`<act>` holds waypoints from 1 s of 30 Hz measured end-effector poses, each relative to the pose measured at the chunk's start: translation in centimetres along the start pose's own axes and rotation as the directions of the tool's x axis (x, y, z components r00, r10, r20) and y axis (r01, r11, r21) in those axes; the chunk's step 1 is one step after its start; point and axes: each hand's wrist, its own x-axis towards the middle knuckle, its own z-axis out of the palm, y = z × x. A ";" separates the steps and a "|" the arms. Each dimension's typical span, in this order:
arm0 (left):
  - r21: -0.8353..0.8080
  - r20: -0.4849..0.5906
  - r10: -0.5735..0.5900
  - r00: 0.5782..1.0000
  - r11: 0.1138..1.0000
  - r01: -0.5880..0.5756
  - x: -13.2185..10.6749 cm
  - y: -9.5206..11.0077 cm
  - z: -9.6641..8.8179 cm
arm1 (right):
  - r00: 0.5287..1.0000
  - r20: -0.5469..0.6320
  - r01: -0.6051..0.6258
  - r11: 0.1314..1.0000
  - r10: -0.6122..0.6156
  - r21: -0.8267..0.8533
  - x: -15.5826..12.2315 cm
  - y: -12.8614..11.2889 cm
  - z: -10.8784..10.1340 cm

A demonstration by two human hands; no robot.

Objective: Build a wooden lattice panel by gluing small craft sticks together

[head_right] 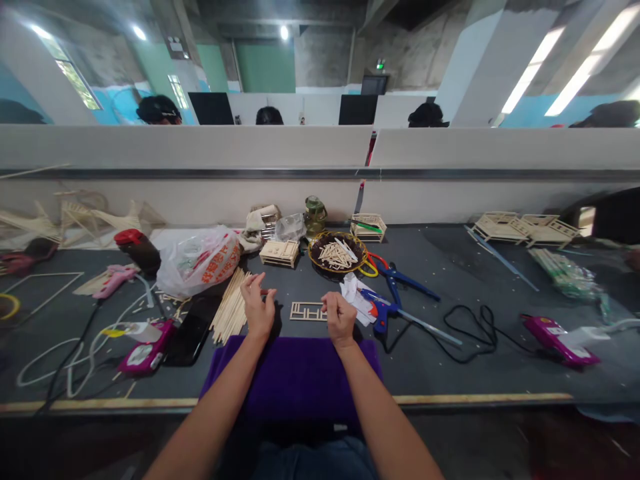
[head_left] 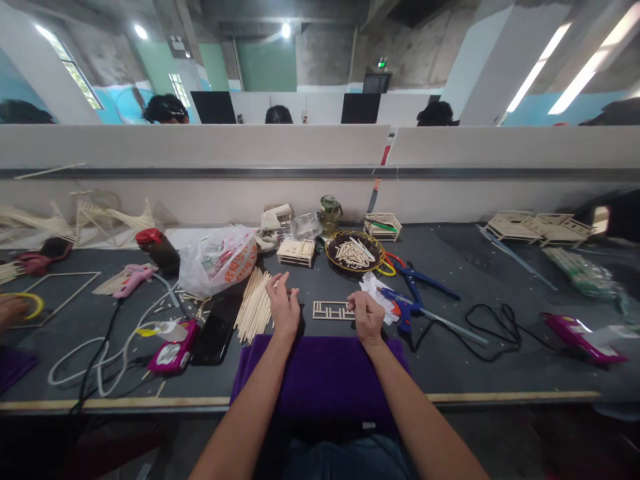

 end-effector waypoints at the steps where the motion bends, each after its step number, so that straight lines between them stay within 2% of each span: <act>1: 0.006 0.016 0.008 1.000 1.000 -0.008 0.0 -0.1 0.0 | 1.000 -0.001 -0.009 1.000 0.009 0.004 0.0 0.0 0.0; 5: 0.021 0.061 0.040 0.997 0.999 -0.041 -0.1 -0.4 0.1 | 1.000 0.001 -0.023 1.000 0.023 0.014 0.1 -0.1 0.0; 12: 0.021 0.067 0.080 0.994 0.996 -0.082 0.0 -0.3 0.3 | 0.999 -0.019 -0.036 0.999 0.036 -0.001 0.2 -0.1 0.0; 18: 0.060 0.044 0.045 0.998 0.997 -0.048 0.1 -0.5 0.4 | 1.000 0.008 -0.029 1.000 0.029 -0.007 0.3 0.0 0.1; 30: 0.046 0.068 0.018 0.998 0.999 -0.021 0.3 -0.7 0.8 | 0.998 0.012 -0.056 0.998 0.056 -0.006 0.4 0.2 -0.1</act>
